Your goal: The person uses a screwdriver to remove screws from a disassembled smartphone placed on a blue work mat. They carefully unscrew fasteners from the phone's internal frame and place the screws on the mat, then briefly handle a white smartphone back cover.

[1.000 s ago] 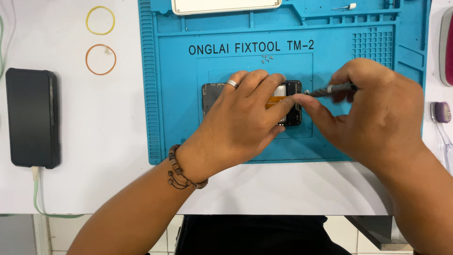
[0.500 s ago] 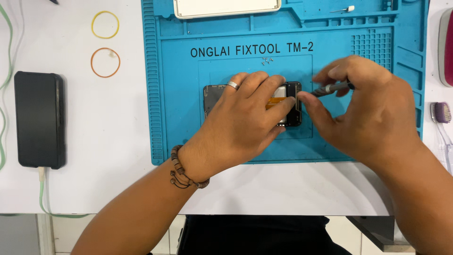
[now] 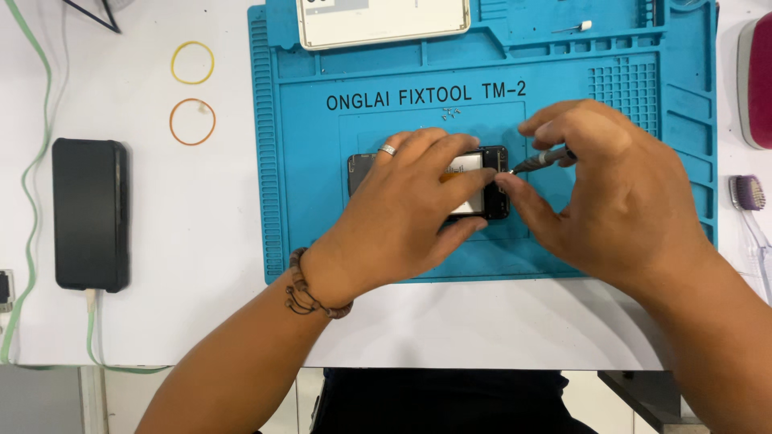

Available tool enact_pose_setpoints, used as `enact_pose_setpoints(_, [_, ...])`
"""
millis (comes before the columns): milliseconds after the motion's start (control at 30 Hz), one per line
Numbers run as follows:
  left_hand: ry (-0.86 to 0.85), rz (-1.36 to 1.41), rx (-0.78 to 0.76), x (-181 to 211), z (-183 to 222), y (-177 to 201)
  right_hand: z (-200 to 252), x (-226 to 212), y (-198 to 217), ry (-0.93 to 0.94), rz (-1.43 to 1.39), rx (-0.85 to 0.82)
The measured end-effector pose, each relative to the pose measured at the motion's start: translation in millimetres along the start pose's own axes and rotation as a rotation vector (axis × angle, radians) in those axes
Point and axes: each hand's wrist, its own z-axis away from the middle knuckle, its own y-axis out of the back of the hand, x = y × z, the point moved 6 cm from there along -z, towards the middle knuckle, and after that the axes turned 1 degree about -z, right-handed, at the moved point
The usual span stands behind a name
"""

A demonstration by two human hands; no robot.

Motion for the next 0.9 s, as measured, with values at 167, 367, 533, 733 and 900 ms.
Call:
enact_pose_setpoints(167, [0.098,-0.006,0.136,-25.6,-3.0,16.1,1.5,18.1,-10.8,-0.227,-0.067,-0.128])
enact_pose_setpoints(367, [0.187,-0.140,0.184,-51.8,-15.6,7.2,0.4,-3.2,-9.6,0.138,0.073,0.022])
enact_pose_setpoints(533, [0.212,-0.253,0.111,-60.2,-27.1,-3.2,2.0,-11.3,1.5,0.194,0.026,0.030])
enact_pose_setpoints(733, [0.120,-0.264,0.058,-57.2,-38.4,-3.0,3.4,7.9,-14.3,0.002,0.024,-0.037])
enact_pose_setpoints(900, [0.047,-0.291,0.029,-55.6,-55.2,-7.3,1.1,7.6,-14.2,-0.027,0.044,-0.061])
